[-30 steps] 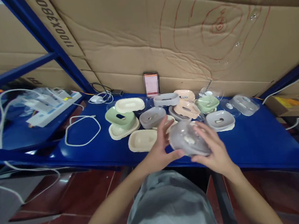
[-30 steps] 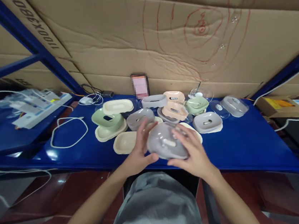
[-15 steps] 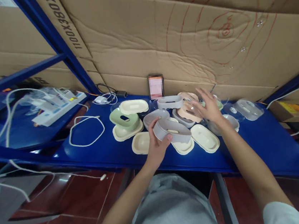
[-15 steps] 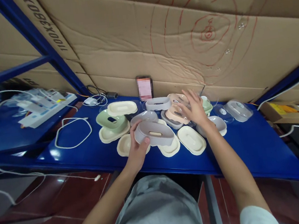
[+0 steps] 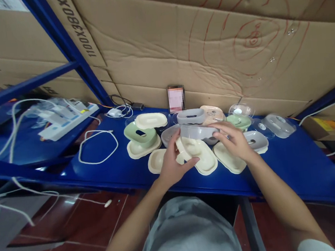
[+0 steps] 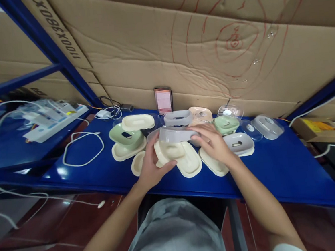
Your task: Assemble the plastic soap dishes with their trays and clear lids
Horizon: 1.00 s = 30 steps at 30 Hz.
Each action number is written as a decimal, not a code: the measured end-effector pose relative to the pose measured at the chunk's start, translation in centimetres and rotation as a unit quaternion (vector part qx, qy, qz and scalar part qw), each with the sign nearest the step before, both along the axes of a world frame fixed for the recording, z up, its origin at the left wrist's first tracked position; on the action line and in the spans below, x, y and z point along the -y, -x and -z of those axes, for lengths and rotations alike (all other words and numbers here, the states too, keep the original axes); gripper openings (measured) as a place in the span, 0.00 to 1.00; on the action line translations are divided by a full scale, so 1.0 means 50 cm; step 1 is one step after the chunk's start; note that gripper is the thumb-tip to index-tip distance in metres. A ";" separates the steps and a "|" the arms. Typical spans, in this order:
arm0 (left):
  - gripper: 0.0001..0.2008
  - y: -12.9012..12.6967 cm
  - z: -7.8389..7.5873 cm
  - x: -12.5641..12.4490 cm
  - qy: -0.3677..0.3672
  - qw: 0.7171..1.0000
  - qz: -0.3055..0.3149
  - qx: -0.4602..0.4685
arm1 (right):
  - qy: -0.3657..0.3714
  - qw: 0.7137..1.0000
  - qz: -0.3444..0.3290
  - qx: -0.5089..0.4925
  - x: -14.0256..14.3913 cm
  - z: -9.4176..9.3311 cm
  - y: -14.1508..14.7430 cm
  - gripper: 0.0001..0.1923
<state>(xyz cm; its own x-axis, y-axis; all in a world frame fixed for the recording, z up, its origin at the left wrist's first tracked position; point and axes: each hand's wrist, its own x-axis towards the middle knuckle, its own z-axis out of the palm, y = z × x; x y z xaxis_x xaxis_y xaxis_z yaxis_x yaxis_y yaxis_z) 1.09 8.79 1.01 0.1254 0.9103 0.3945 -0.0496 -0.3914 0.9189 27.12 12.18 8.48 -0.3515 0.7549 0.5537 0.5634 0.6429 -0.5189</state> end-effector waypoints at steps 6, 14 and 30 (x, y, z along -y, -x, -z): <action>0.43 0.014 0.018 -0.032 -0.030 0.992 -0.067 -0.101 | -0.092 0.988 0.094 0.076 -0.077 -0.005 0.004 0.20; 0.25 0.000 0.026 -0.055 -0.153 0.933 -0.154 -0.287 | -0.168 0.964 0.179 0.103 -0.133 0.046 0.011 0.20; 0.18 0.004 0.029 0.081 -0.276 0.835 -0.080 -0.469 | 0.093 0.908 0.375 0.161 0.016 0.137 -0.490 0.18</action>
<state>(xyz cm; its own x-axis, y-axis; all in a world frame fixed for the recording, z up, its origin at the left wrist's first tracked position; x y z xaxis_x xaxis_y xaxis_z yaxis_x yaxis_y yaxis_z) 0.87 4.75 -0.44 0.5096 0.6562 0.5565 0.6832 -0.7018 0.2018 51.61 11.39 1.63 0.1793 0.9186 0.3523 0.9487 -0.0666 -0.3091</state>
